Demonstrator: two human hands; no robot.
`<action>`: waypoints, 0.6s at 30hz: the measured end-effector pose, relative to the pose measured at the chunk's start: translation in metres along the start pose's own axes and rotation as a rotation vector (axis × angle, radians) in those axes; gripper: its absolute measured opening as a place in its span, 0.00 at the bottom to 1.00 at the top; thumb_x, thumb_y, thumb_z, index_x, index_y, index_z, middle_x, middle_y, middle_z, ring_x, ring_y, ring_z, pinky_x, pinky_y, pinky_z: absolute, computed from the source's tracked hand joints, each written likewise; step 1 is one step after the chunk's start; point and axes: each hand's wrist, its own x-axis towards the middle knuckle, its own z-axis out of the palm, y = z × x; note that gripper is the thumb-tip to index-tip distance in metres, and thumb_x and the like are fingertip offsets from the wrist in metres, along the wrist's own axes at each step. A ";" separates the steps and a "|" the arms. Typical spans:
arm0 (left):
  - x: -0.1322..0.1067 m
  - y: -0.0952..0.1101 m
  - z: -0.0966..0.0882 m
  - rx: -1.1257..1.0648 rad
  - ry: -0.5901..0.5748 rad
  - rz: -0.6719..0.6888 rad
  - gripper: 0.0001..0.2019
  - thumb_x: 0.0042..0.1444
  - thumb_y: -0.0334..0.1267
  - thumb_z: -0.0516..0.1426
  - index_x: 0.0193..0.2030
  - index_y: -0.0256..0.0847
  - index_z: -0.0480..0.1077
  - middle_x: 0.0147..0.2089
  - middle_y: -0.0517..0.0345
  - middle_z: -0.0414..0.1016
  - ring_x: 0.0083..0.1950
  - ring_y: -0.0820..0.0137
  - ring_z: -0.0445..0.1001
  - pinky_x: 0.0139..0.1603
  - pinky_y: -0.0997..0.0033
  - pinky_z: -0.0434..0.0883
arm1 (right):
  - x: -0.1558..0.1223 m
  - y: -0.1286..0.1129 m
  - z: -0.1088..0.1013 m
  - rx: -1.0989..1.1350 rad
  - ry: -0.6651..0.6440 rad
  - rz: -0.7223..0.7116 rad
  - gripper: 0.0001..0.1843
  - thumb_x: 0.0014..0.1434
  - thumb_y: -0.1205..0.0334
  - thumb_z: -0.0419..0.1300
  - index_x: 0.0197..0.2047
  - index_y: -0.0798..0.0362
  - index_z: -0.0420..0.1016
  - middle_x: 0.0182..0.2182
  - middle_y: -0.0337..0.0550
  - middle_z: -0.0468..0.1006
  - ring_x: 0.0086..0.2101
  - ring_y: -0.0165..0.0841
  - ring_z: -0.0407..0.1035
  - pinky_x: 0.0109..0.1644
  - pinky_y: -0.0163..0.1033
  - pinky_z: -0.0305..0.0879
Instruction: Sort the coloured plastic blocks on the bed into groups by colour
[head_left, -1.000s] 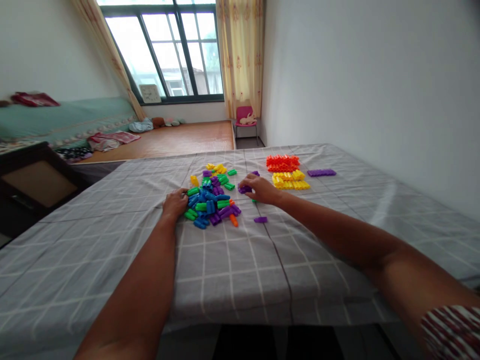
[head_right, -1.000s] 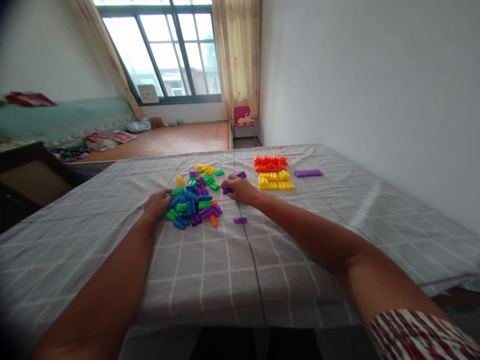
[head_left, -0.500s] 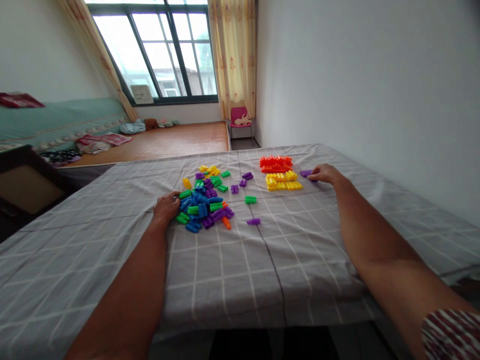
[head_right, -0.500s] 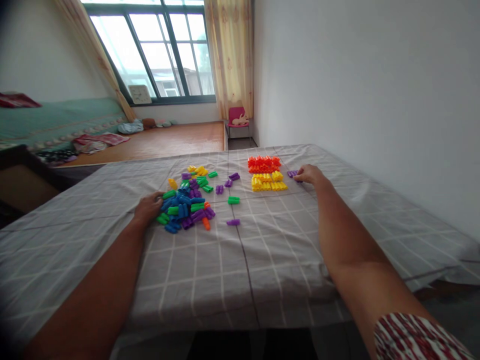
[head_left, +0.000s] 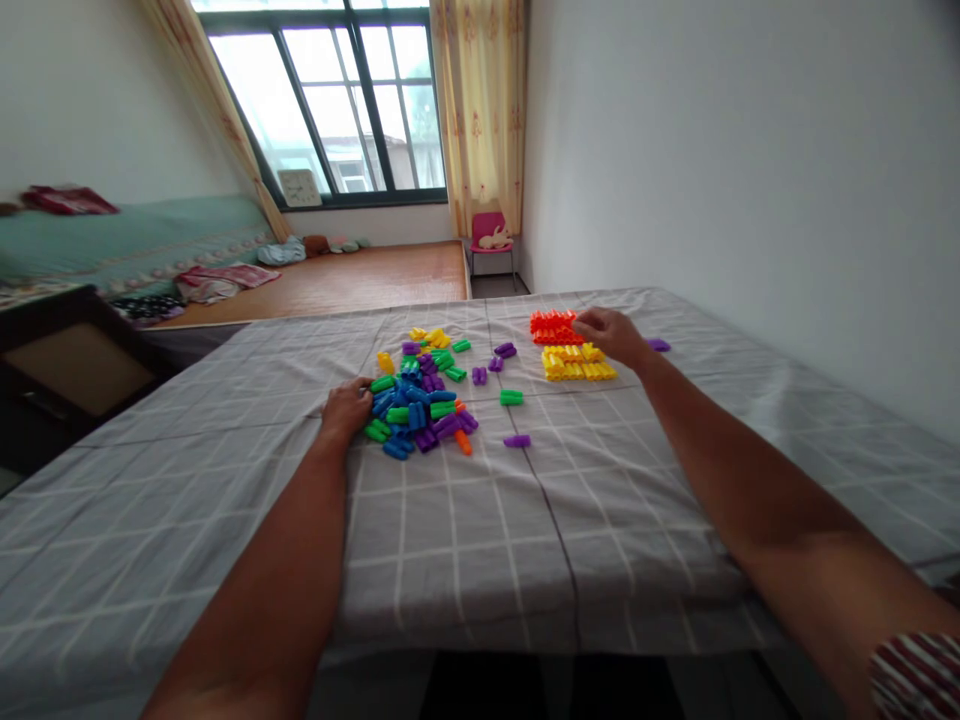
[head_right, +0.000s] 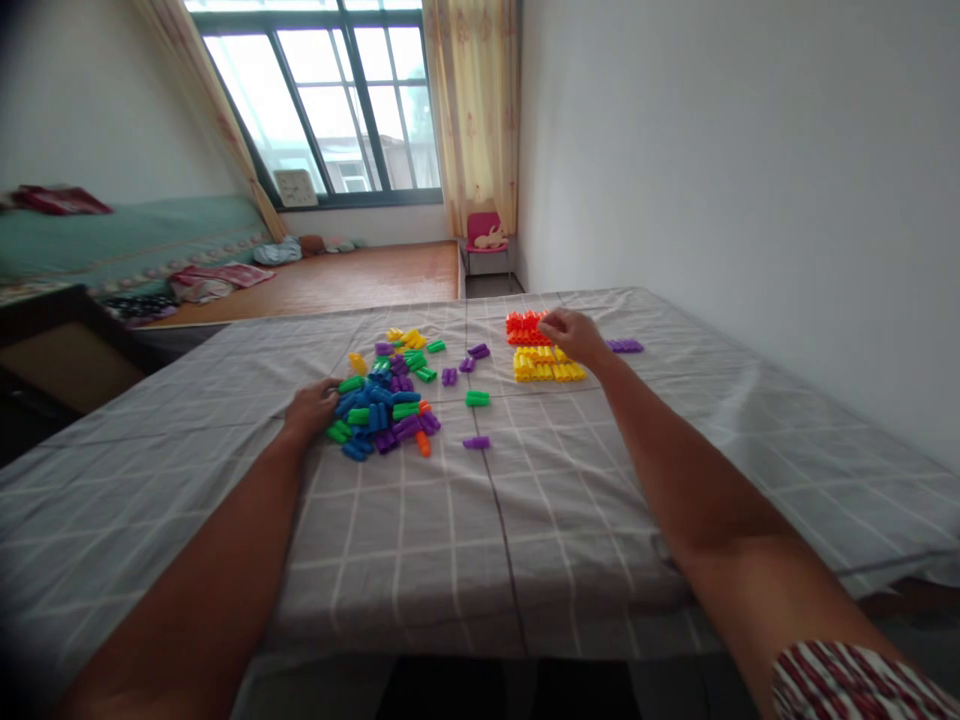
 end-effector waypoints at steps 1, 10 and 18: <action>-0.001 0.001 -0.001 -0.002 0.001 -0.005 0.21 0.57 0.36 0.49 0.54 0.44 0.75 0.53 0.51 0.78 0.54 0.58 0.74 0.52 0.64 0.69 | -0.002 -0.018 0.012 0.074 -0.076 -0.089 0.19 0.60 0.49 0.56 0.41 0.55 0.78 0.34 0.47 0.80 0.33 0.34 0.72 0.38 0.38 0.67; -0.003 0.003 -0.003 0.008 -0.014 -0.014 0.21 0.58 0.36 0.48 0.55 0.44 0.74 0.54 0.51 0.77 0.55 0.58 0.73 0.53 0.63 0.69 | -0.037 -0.074 0.090 0.037 -0.427 -0.495 0.16 0.65 0.61 0.54 0.52 0.51 0.77 0.48 0.50 0.79 0.49 0.40 0.69 0.57 0.49 0.62; 0.000 -0.001 0.003 0.012 0.000 -0.004 0.21 0.58 0.37 0.49 0.54 0.45 0.74 0.55 0.51 0.77 0.55 0.59 0.73 0.55 0.63 0.68 | -0.039 -0.072 0.094 0.154 -0.461 -0.252 0.13 0.61 0.54 0.60 0.41 0.55 0.77 0.33 0.43 0.79 0.29 0.31 0.71 0.36 0.35 0.65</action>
